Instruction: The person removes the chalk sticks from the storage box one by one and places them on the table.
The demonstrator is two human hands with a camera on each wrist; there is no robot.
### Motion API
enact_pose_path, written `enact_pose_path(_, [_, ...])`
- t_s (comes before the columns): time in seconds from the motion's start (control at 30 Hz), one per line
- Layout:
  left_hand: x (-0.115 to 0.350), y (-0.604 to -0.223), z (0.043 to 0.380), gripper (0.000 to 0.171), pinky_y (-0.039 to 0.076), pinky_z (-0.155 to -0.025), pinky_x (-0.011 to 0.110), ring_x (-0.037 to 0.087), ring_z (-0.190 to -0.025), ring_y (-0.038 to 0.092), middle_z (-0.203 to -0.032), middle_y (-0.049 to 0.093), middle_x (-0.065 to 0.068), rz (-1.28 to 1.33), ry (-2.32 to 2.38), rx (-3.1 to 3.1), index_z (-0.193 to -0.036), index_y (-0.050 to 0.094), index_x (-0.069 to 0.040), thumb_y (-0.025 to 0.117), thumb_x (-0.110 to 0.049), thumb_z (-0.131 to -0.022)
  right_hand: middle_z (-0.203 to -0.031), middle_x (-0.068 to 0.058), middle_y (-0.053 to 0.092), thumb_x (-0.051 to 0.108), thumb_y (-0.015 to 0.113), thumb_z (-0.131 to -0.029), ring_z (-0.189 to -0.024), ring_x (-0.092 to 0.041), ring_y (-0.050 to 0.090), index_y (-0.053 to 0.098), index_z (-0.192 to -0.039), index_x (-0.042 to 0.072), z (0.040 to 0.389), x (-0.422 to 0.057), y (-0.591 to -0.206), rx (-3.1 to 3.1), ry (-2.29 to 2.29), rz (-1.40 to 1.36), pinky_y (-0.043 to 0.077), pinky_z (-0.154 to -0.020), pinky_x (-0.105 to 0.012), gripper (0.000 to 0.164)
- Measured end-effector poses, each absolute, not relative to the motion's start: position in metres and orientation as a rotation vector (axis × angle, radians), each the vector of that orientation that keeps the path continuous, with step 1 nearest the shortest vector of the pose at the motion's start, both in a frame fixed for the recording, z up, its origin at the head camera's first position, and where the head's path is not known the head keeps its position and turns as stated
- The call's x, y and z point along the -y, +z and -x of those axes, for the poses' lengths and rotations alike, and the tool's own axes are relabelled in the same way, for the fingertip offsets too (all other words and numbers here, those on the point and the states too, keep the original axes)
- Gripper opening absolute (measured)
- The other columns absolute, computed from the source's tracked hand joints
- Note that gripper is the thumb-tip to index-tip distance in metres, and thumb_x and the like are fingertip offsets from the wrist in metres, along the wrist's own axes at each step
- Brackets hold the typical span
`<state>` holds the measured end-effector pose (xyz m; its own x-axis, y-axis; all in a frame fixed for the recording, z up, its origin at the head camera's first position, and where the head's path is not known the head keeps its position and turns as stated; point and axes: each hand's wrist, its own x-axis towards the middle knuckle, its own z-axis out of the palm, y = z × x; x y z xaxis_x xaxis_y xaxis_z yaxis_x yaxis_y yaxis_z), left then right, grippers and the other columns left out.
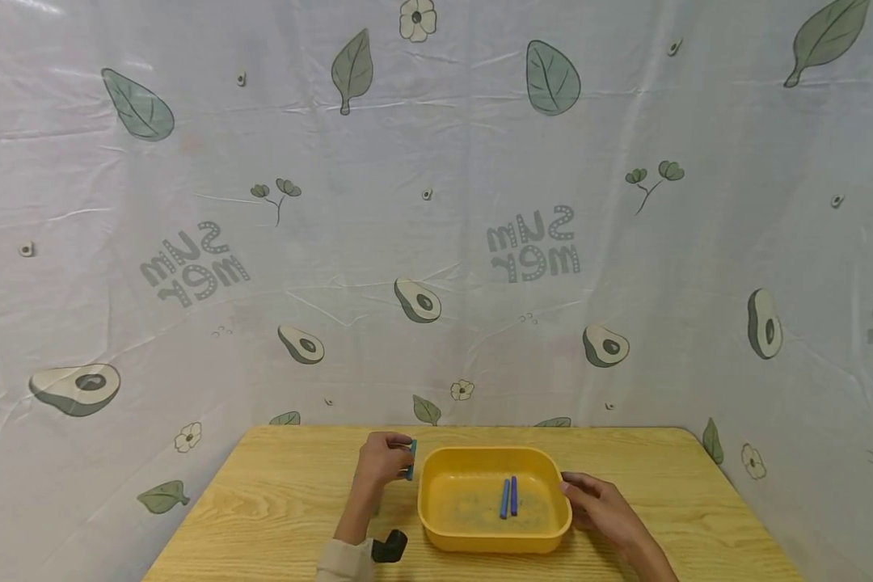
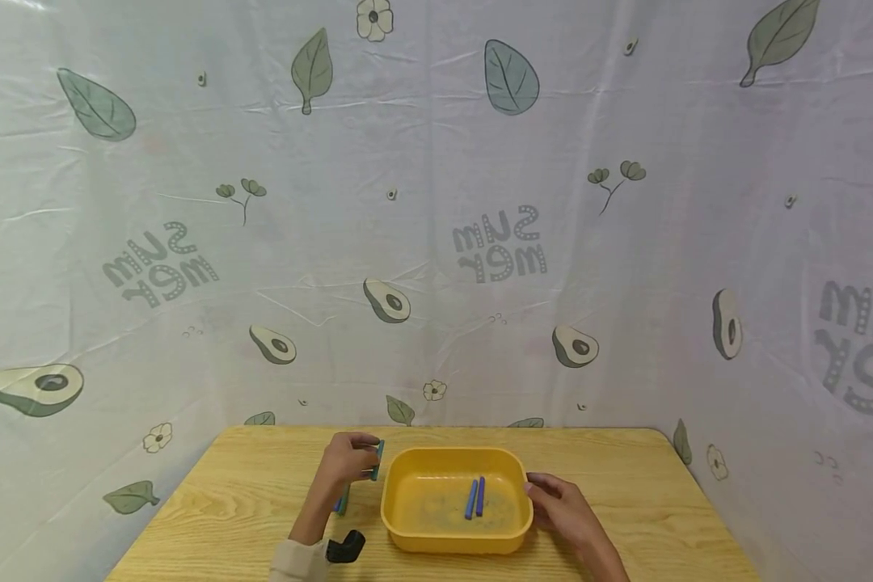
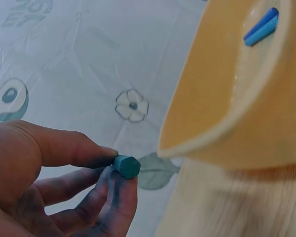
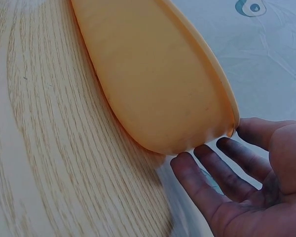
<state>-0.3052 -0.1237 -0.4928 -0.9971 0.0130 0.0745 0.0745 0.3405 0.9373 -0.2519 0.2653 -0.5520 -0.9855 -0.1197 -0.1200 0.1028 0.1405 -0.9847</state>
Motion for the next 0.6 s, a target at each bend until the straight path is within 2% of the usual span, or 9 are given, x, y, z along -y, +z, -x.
enact_pose_path(0.3, [0.151,-0.504,0.306,0.038,0.068,-0.076,0.044,0.026,-0.085,0.077,-0.112,0.074,0.026,0.016,-1.775,2.529,-0.128,0.072,0.009,0.067,0.002,-0.090,-0.153,-0.036,0.054,0.033,0.060,-0.111,-0.124,-0.036,0.073,0.039,-0.157,-0.015,0.252,-0.266,-0.553,-2.240,-1.954,0.026,0.065,-0.096,-0.046,0.069])
enact_pose_path(0.6, [0.181,-0.512,0.304,0.041,0.067,-0.078,0.048,0.029,-0.089,0.076,-0.119,0.071,0.032,-0.035,-1.765,2.530,-0.132,0.067,0.014,0.066,0.003,-0.092,-0.151,-0.035,0.056,0.032,0.059,-0.112,-0.124,-0.036,0.073,0.042,-0.157,-0.015,0.255,-0.264,-0.553,-2.272,-1.945,-0.012,0.065,-0.095,-0.046,0.067])
